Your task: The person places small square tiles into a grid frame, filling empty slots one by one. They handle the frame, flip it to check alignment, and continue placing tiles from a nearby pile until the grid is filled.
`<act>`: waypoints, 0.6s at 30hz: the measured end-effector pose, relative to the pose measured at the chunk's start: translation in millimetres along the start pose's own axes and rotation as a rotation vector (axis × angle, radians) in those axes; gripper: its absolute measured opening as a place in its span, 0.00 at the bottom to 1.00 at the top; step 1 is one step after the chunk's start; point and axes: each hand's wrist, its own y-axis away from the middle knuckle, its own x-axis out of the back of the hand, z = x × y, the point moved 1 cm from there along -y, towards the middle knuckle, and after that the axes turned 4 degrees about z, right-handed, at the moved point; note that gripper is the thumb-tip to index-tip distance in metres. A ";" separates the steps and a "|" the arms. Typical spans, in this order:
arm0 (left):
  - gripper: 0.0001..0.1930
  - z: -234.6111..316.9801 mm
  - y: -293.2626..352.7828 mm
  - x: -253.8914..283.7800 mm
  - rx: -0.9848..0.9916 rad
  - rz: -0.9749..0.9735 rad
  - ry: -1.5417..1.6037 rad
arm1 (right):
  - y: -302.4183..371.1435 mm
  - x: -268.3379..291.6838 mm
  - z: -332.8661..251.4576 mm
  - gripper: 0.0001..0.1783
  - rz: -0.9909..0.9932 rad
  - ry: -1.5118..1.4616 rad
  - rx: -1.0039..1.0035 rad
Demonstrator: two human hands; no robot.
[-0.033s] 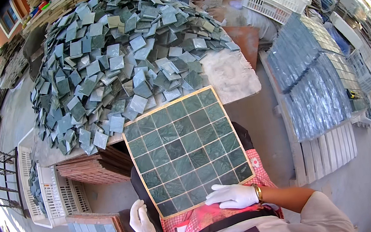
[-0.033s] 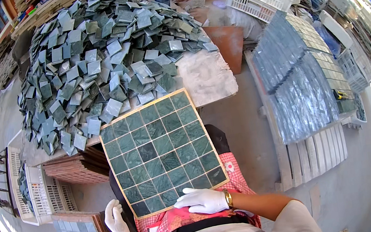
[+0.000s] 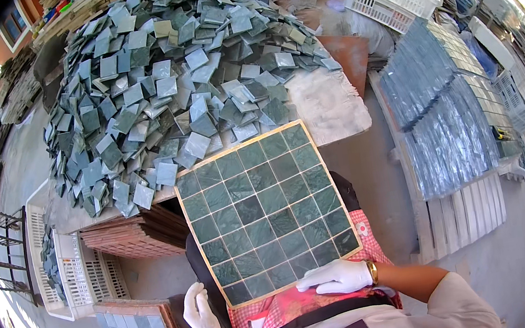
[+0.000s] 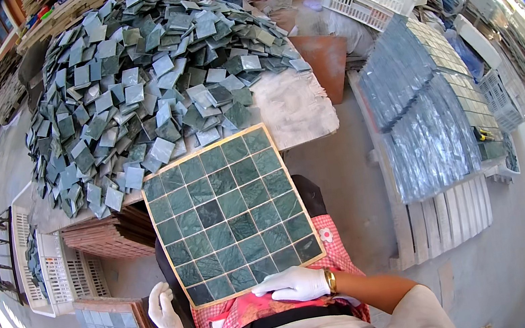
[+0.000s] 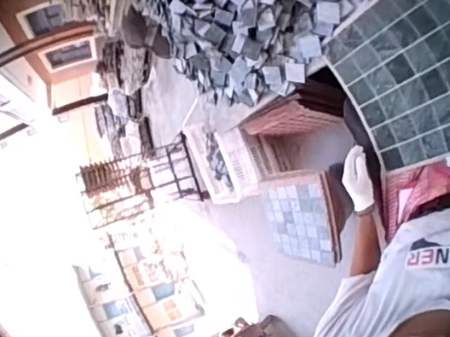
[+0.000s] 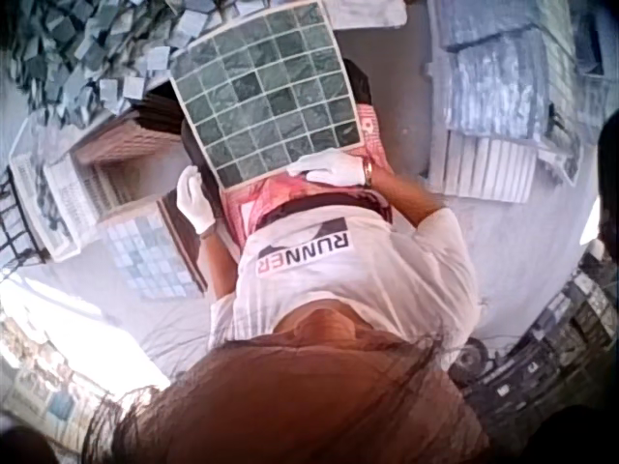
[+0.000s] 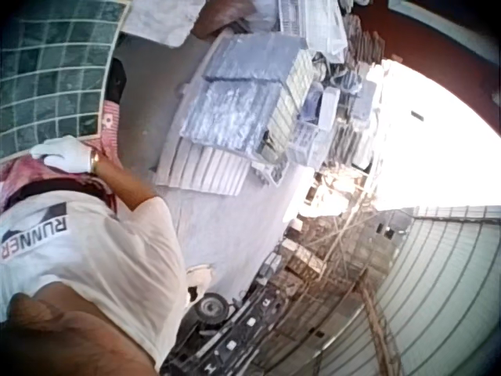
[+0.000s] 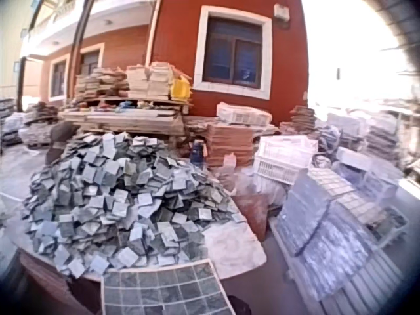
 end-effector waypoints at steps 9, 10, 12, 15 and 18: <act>0.13 -8.4 9.8 3.9 0.033 -0.006 0.027 | 19.6 36.9 6.1 0.09 0.427 0.764 -0.152; 0.12 2.6 9.2 -3.9 0.009 -0.003 0.037 | 15.0 29.6 12.6 0.09 0.438 0.817 -0.070; 0.12 22.9 7.7 -15.1 -0.058 -0.008 0.008 | 6.1 26.4 10.1 0.09 0.426 0.888 -0.082; 0.12 42.2 8.3 -26.6 -0.161 -0.063 -0.045 | -2.1 31.4 5.6 0.11 0.356 0.863 -0.136; 0.12 47.5 11.8 -32.8 -0.169 -0.083 -0.051 | -15.3 46.4 -2.3 0.14 0.205 0.744 -0.277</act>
